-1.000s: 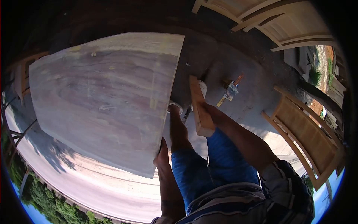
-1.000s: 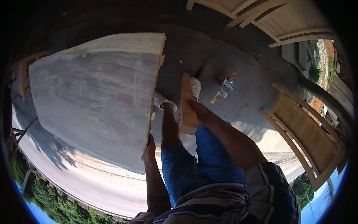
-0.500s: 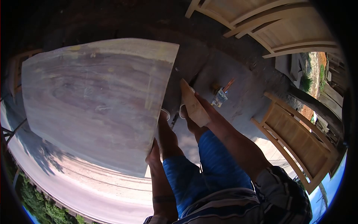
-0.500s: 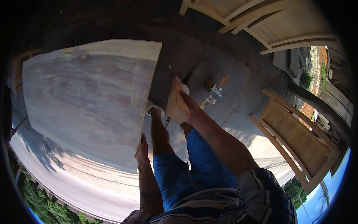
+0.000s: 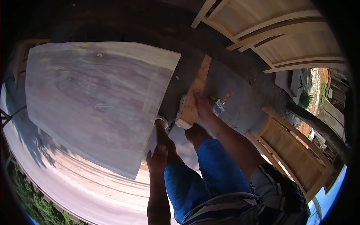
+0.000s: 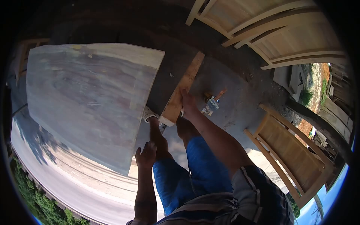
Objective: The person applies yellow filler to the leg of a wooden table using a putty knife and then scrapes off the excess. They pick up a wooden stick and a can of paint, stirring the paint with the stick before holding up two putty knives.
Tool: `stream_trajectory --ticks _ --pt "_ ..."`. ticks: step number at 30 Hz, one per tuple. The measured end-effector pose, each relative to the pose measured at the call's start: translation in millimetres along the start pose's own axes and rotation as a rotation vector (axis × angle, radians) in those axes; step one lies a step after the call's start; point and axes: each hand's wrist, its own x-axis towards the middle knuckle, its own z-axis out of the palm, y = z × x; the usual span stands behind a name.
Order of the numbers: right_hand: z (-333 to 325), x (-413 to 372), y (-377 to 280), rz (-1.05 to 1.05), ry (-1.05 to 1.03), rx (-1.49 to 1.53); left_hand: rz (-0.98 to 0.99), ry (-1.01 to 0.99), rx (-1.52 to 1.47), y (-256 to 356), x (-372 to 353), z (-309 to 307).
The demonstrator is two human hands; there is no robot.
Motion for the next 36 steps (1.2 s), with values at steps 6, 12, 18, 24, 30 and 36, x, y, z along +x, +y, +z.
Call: stream_trajectory --ticks 6,12,18,24,30,36 --pt "-2.8 59.2 74.9 -0.313 0.213 -0.424 0.244 -0.057 0.802 -13.6 -13.2 7.4" --pt "-11.7 98.2 135.6 -0.332 0.112 -0.411 0.293 -0.007 1.065 -23.2 -4.8 -45.5" --pt "-82.6 59.4 165.6 0.141 -0.169 -0.701 0.284 0.092 1.126 -21.9 15.4 -151.7" --pt "-239.5 -52.5 136.9 0.023 -0.083 -0.492 0.203 0.172 1.276 -28.3 41.0 -226.4" --pt "-375.1 -116.9 110.8 0.064 0.291 -0.705 0.192 0.140 1.356 -61.8 76.7 -181.9" --pt "-389.9 -25.3 57.9 0.012 0.051 -0.925 0.465 -0.232 1.742 -140.6 184.2 -113.8"
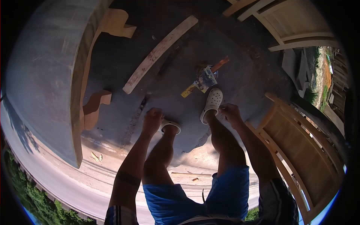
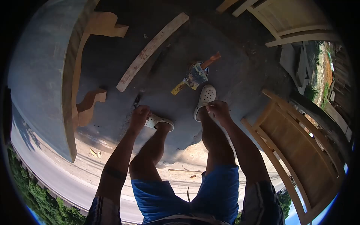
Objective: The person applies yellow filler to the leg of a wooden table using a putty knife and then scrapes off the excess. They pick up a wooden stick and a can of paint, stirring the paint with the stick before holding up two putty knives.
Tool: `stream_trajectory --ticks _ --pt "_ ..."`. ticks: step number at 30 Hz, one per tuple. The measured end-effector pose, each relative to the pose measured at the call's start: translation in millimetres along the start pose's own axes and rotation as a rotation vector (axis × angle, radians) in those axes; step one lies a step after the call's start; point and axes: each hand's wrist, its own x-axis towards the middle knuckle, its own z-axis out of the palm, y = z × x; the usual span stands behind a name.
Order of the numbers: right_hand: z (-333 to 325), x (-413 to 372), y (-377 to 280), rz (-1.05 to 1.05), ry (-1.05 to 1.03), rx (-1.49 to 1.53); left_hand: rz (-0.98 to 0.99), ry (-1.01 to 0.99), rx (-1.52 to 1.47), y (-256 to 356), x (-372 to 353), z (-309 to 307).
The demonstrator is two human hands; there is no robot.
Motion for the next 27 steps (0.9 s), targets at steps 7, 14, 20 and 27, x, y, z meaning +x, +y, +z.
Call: stream_trajectory --ticks 7,14,20,27 --pt "19.7 144.7 9.6 0.351 -0.323 0.082 0.725 0.189 0.564 15.3 158.4 137.0" --pt "10.2 158.6 15.1 -0.008 -0.391 0.387 0.349 -0.156 0.413 29.9 168.3 159.9" --pt "-25.0 158.2 6.4 -0.580 -0.367 0.252 0.635 -0.266 0.392 47.2 135.5 152.7" --pt "-54.7 148.4 27.1 -0.744 -0.090 0.512 0.649 -0.019 0.886 28.9 154.3 183.0"
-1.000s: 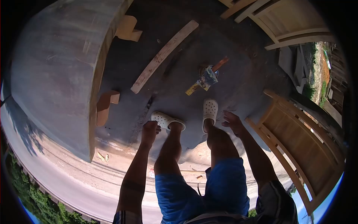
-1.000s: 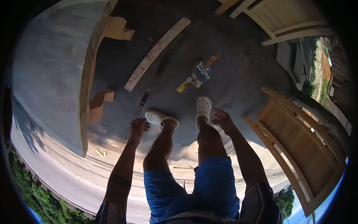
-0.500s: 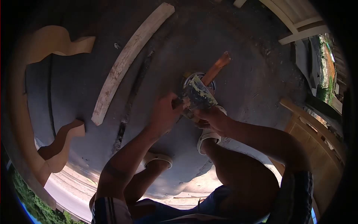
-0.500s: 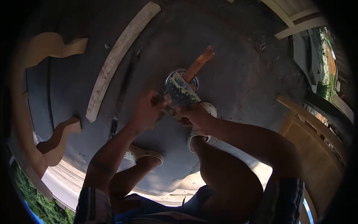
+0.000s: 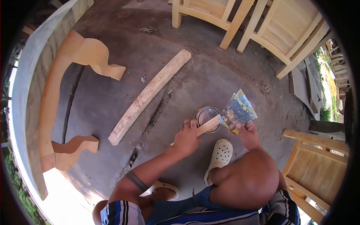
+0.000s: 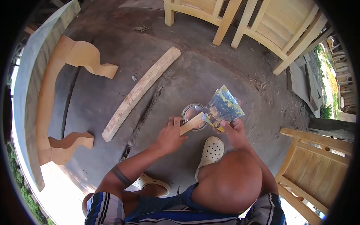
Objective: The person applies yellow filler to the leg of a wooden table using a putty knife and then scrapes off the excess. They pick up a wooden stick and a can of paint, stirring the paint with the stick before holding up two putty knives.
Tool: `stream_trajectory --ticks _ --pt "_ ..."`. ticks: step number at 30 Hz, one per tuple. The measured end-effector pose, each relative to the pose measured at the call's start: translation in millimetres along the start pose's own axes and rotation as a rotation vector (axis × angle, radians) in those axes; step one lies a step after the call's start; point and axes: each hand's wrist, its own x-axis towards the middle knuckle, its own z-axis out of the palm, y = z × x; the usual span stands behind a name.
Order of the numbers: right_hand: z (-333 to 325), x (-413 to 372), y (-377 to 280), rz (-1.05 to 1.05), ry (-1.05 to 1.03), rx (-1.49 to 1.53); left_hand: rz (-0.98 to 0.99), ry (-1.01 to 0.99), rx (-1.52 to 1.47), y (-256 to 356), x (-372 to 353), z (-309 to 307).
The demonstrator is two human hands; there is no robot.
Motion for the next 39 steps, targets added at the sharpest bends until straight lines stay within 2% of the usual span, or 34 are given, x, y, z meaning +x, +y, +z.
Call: stream_trajectory --ticks 3,9,13,14,16,18,20,22,25,28,29,31,39 --pt "-9.5 -4.8 22.0 -0.102 0.061 0.104 0.004 0.034 -0.144 -14.5 8.5 21.0" --pt "-5.7 -11.9 48.7 -0.096 0.212 0.330 -0.002 0.024 -0.389 -25.0 9.0 21.1" --pt "-7.4 -10.3 51.5 -0.161 0.190 0.391 0.029 0.102 -0.712 -36.0 4.7 39.3" --pt "-12.1 -7.8 48.9 -0.197 0.202 0.408 0.031 0.114 -0.718 -39.8 5.4 40.5" --pt "-26.3 -6.2 47.0 -0.245 0.186 0.401 0.025 0.132 -0.724 -23.2 8.1 0.4" --pt "-28.9 -4.9 40.8 -0.247 0.281 0.394 -0.098 -0.049 -0.454 3.4 16.0 -51.5" --pt "-32.1 -1.1 47.2 -0.238 0.338 0.415 -0.033 -0.077 -0.223 21.1 30.2 -70.5" --pt "-42.9 5.8 60.2 -0.264 0.381 0.421 0.002 -0.077 0.048 28.3 43.6 -56.4" --pt "-59.9 14.8 66.0 -0.316 0.415 0.412 0.226 0.109 0.250 30.7 45.3 -6.3" --pt "-69.9 11.8 66.6 -0.315 0.508 0.405 0.132 0.017 0.328 40.7 47.4 10.9" --pt "-73.2 8.6 66.3 -0.314 0.547 0.403 0.149 0.044 0.359 41.9 47.5 12.0" --pt "-84.2 4.5 73.5 -0.291 0.518 0.401 0.180 0.100 0.422 41.5 47.1 15.7" --pt "-85.0 15.2 92.2 -0.236 0.477 0.418 0.162 0.090 0.580 59.7 51.8 18.2"
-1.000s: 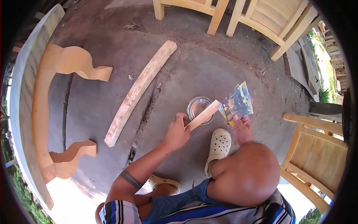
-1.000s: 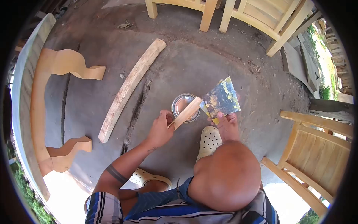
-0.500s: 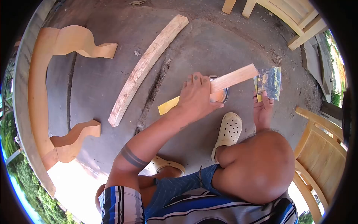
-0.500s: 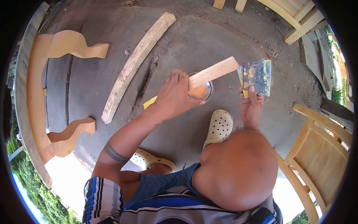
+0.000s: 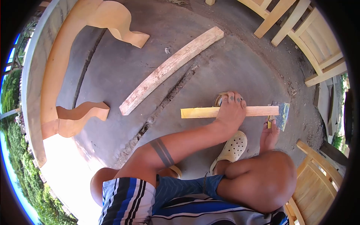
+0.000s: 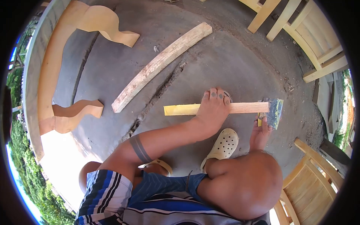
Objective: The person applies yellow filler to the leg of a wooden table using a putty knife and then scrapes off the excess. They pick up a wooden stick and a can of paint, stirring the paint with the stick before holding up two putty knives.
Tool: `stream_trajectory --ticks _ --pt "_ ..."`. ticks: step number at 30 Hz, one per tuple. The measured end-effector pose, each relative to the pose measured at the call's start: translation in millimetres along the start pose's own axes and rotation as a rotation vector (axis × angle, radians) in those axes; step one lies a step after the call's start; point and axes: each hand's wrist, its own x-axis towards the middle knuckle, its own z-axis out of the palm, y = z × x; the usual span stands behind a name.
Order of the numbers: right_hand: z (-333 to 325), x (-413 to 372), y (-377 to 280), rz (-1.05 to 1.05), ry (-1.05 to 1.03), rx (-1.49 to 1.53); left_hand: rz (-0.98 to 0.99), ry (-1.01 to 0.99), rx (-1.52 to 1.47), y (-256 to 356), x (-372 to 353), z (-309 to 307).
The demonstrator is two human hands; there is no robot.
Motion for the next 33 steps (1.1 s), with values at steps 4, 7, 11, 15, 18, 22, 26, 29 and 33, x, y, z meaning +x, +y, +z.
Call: stream_trajectory --ticks 4,7,11,15,18,22,26,29,33 --pt "5.2 -2.9 0.0 -0.014 -0.034 0.009 0.096 -0.020 -0.149 -1.7 -1.4 7.6" --pt "4.9 -1.2 -1.8 0.017 -0.062 0.000 0.074 0.104 -0.118 -3.6 -3.5 5.8" --pt "6.6 -7.7 -0.8 0.014 -0.010 -0.039 0.086 0.080 -0.137 -3.4 -2.6 7.1" --pt "1.8 -7.9 1.5 0.011 -0.056 -0.032 0.096 -0.015 -0.061 -5.0 -2.0 -8.5" --pt "-0.1 -5.4 1.6 0.006 -0.082 -0.011 0.108 0.047 0.019 -5.5 1.1 -1.9" --pt "3.0 -4.1 4.3 -0.016 -0.004 -0.047 0.088 0.081 -0.049 -4.8 7.8 9.9" --pt "-20.9 3.7 10.1 0.017 -0.055 -0.023 0.125 0.076 -0.044 -4.1 5.8 4.0" --pt "-31.5 9.9 15.5 0.005 -0.052 -0.002 0.153 0.067 -0.015 -3.7 3.4 0.1" --pt "-22.9 3.7 14.1 -0.014 -0.024 -0.023 0.201 -0.019 -0.080 -7.4 3.3 -14.4"
